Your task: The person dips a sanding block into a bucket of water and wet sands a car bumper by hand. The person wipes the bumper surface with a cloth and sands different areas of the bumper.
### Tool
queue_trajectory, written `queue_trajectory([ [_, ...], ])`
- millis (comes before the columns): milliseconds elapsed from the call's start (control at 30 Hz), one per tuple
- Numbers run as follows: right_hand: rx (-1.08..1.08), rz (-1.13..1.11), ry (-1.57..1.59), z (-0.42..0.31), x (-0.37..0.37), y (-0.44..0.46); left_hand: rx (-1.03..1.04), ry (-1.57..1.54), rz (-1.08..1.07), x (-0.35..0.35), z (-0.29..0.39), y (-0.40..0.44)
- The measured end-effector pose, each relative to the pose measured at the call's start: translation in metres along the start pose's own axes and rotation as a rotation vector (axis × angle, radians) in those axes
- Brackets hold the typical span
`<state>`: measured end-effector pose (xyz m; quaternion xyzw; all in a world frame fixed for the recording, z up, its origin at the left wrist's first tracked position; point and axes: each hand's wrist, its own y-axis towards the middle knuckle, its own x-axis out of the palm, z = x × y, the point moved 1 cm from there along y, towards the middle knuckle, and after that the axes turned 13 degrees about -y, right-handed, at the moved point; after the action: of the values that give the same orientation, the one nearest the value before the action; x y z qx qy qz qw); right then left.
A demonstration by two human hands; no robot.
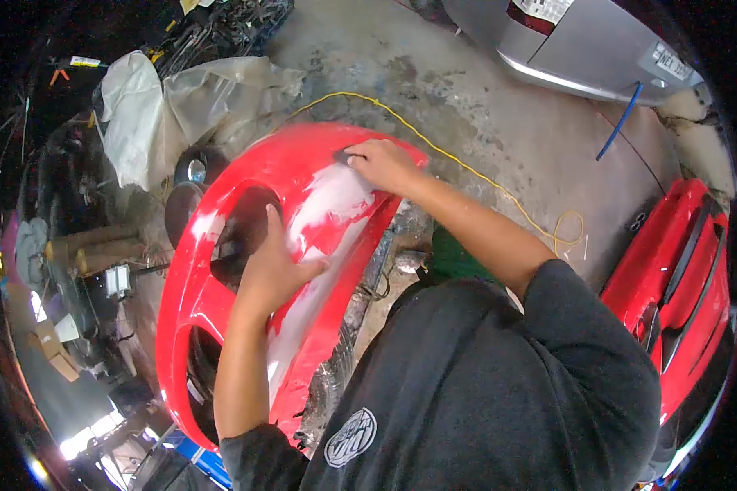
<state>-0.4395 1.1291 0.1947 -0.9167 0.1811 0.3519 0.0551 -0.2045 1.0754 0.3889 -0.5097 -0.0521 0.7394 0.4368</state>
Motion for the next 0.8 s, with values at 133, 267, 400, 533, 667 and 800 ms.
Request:
queue_trajectory([
  [133,-0.217,0.271,-0.099,-0.100,-0.013,-0.076,0.172,0.039,0.004,0.008,-0.015,0.010],
  [267,0.084,0.164,0.021,-0.028,-0.008,-0.033,0.098,0.044,-0.033,0.005,-0.011,0.006],
  [400,0.198,0.121,-0.029,-0.048,-0.005,-0.044,0.110,0.060,-0.051,0.001,-0.003,0.007],
  [533,-0.046,0.466,-0.002,-0.068,0.005,-0.059,0.079,0.033,-0.067,0.002,0.001,0.001],
  [667,0.267,0.297,-0.029,-0.023,0.009,-0.006,0.105,0.058,-0.031,0.004,-0.009,0.004],
  [800,-0.045,0.449,-0.040,-0.075,0.009,-0.061,0.128,0.040,-0.048,0.005,-0.004,0.003],
])
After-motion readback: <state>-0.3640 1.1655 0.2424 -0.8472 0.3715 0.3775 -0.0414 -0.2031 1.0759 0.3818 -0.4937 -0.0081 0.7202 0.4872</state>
